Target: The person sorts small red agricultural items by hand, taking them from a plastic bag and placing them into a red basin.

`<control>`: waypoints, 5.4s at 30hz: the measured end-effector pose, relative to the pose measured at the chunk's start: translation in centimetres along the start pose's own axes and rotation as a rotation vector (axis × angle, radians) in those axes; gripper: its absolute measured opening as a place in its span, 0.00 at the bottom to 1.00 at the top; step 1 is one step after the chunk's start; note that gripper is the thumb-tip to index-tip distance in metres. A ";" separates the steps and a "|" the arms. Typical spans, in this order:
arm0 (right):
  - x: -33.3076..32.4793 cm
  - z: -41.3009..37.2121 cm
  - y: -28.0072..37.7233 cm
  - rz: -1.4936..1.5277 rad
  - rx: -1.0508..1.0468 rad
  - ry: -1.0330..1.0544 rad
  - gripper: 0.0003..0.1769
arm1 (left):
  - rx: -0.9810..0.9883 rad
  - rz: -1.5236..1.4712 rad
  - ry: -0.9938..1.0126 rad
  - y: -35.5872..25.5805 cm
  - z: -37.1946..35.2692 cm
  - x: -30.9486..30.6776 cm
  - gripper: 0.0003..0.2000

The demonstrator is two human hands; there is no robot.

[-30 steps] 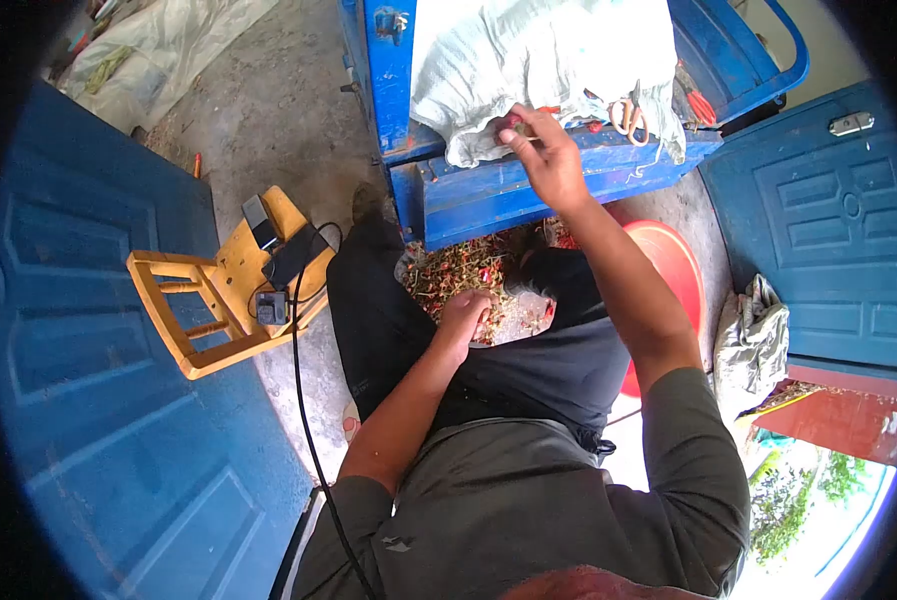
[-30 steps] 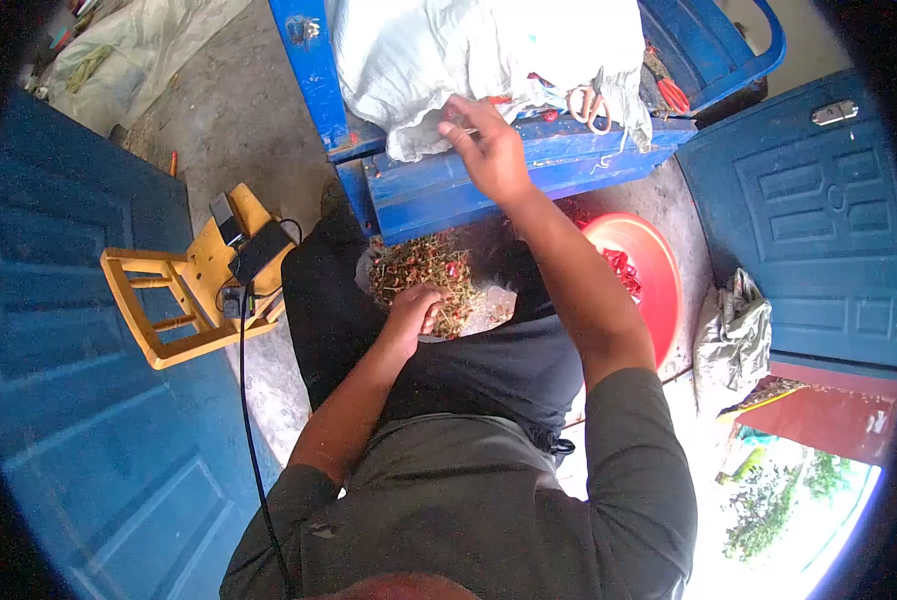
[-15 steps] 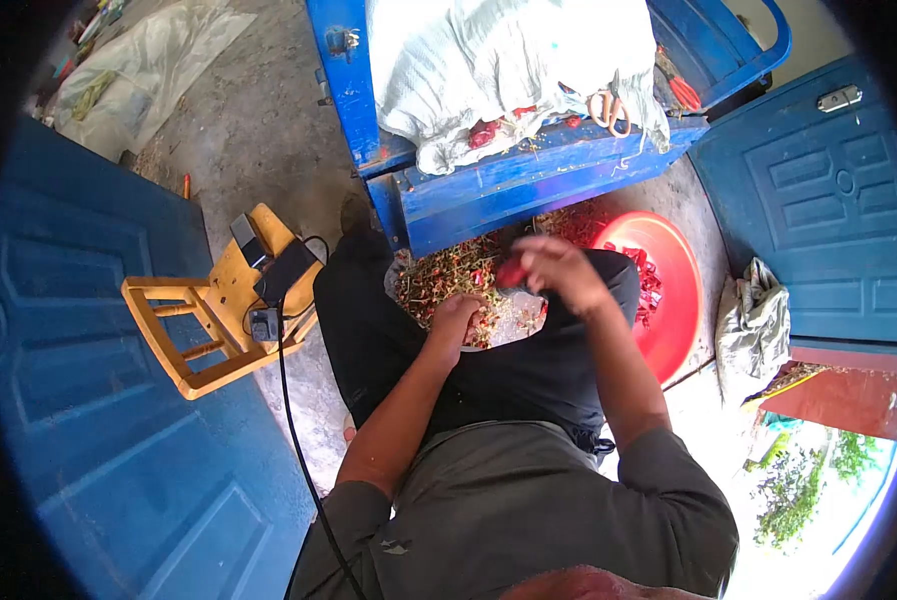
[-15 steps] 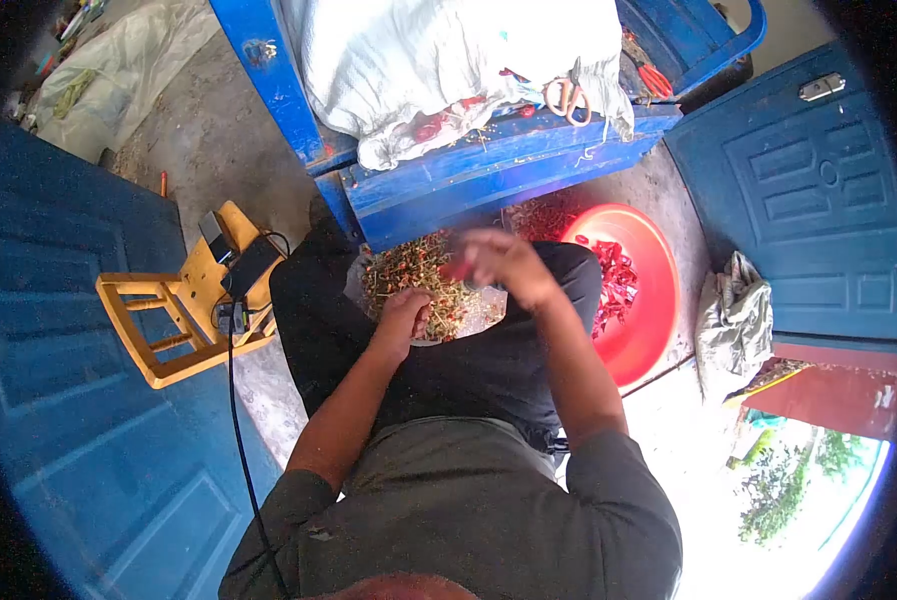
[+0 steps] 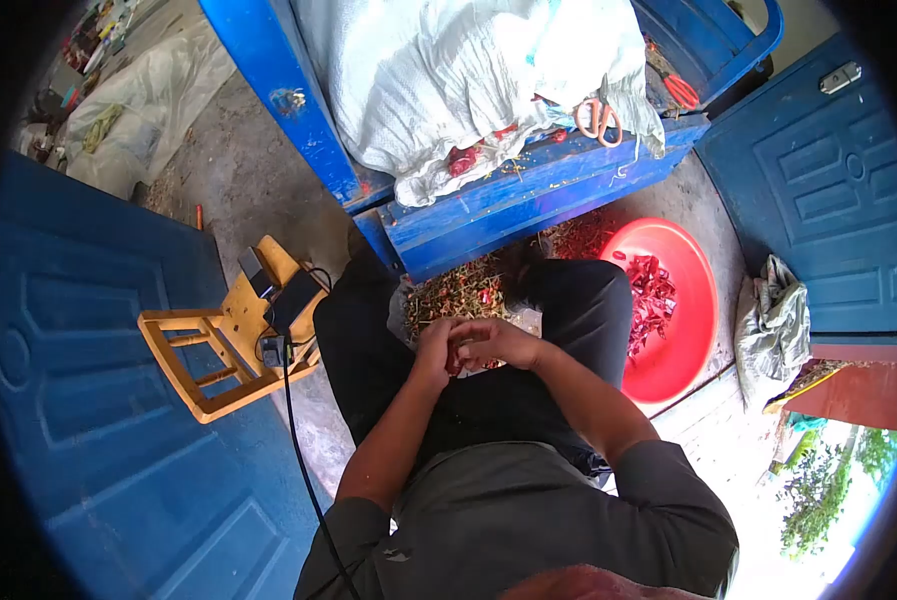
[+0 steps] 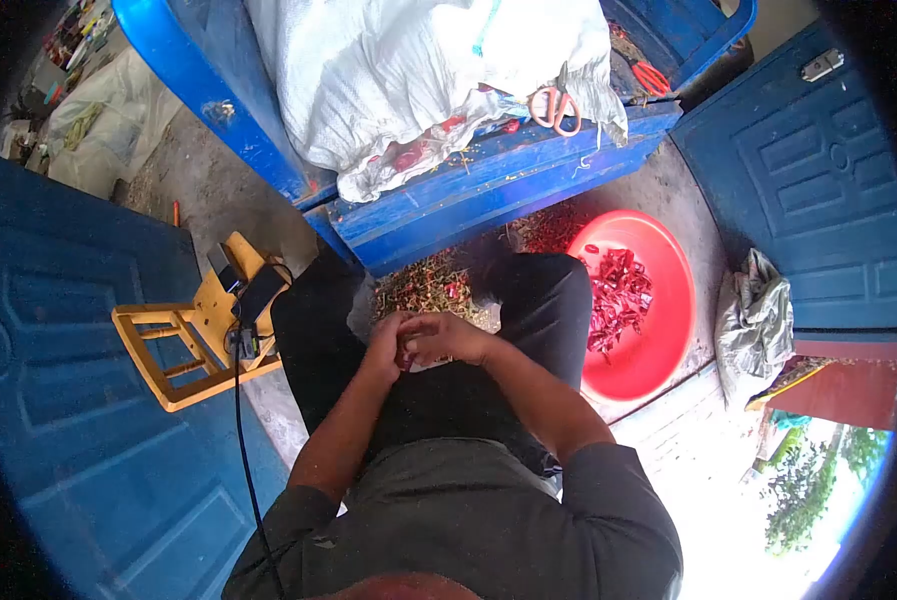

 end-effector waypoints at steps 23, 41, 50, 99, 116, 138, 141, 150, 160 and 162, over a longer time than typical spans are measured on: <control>-3.3 2.8 -4.1 0.224 -0.322 -0.699 0.07 | -0.116 0.046 -0.067 0.1 -1.0 1.0 0.10; -4.0 1.8 -1.0 0.223 -0.139 -0.450 0.13 | -0.156 0.039 -0.004 0.0 -1.6 0.9 0.08; -7.3 2.3 -2.4 -0.213 -0.281 -0.741 0.13 | -0.195 -0.003 0.011 1.6 0.4 2.0 0.06; -5.2 -3.8 3.8 -0.547 -0.468 -0.586 0.13 | -0.151 0.108 0.159 -0.6 -1.9 4.4 0.07; -17.3 -31.1 13.7 -1.352 -0.402 -1.736 0.20 | -0.065 0.079 0.184 -1.1 -1.9 4.4 0.07; -0.1 2.2 27.7 -1.554 -0.966 -0.638 0.11 | -0.033 -0.042 0.125 -1.6 -2.1 1.8 0.06; -1.0 -0.3 26.7 -1.080 -0.899 -0.679 0.10 | -0.030 -0.040 0.135 -1.8 -2.3 1.9 0.06; -0.5 -3.7 7.1 -0.250 -0.064 -0.383 0.13 | -0.042 -0.039 0.114 -0.4 -1.2 1.5 0.07; 0.9 0.1 0.7 -0.208 -0.377 -0.469 0.06 | 0.056 -0.040 -0.082 -1.2 0.0 0.2 0.09; 0.4 -0.4 1.2 -0.353 -0.442 -0.717 0.07 | 0.030 -0.021 -0.058 -1.3 0.0 0.4 0.09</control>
Point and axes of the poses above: each hand's wrist, its own z-axis towards the middle knuckle, its own x-axis out of the palm, y = z × x, the point moved 7 cm from there along z, towards the middle knuckle, and after that the axes turned 3 degrees about -x, right-handed, at the moved point
